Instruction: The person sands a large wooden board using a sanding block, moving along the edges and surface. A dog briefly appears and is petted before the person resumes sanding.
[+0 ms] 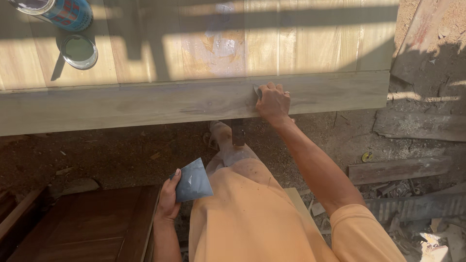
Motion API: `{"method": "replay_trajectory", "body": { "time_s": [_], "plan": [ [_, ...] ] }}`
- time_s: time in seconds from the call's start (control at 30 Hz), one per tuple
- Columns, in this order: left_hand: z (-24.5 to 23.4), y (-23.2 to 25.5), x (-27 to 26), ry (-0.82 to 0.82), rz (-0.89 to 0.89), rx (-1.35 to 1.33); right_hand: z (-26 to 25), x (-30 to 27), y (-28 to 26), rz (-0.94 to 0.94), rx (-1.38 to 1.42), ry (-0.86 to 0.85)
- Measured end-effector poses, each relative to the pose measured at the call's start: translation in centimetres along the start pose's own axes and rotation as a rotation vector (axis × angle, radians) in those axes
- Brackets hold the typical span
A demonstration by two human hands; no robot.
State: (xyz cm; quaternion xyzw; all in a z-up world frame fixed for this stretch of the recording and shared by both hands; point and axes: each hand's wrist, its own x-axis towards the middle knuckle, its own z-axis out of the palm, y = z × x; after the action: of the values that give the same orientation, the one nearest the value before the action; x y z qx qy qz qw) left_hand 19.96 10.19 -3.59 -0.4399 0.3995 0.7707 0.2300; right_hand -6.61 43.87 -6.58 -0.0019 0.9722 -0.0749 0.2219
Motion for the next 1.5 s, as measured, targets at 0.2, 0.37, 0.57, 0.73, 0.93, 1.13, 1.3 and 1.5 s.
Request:
{"method": "replay_trajectory", "body": {
  "time_s": [0.2, 0.37, 0.57, 0.73, 0.93, 1.13, 1.3, 1.5],
  "plan": [
    [1.7, -2.9, -2.0, 0.031, -0.032, -0.047, -8.7, 4.8, 5.7, -0.070, 0.023, -0.249],
    [2.6, -3.1, -4.3, 0.149, 0.066, -0.180, -12.2, 9.6, 14.0, 0.007, -0.203, -0.433],
    [9.7, -2.7, -5.3, 0.261, 0.108, -0.229, -11.1, 12.3, 14.2, -0.116, -0.185, -0.627],
    [15.6, -2.3, -4.1, 0.202, 0.096, -0.177, -12.1, 13.6, 14.4, -0.185, -0.198, -0.592],
    [18.3, -2.8, -3.5, 0.162, 0.091, -0.145, -12.1, 13.1, 15.0, -0.197, -0.184, -0.584],
    [17.4, -2.1, -2.1, 0.103, 0.076, -0.122, -11.1, 12.5, 11.8, -0.263, -0.165, -0.616],
    [15.7, 1.3, 0.3, 0.082, 0.045, -0.065, -14.0, 10.0, 13.5, -0.168, -0.067, -0.614],
    [13.4, 4.9, 4.2, 0.000, 0.035, 0.026, -12.9, 3.1, 22.9, -0.066, -0.113, -0.261]
  ]
}}
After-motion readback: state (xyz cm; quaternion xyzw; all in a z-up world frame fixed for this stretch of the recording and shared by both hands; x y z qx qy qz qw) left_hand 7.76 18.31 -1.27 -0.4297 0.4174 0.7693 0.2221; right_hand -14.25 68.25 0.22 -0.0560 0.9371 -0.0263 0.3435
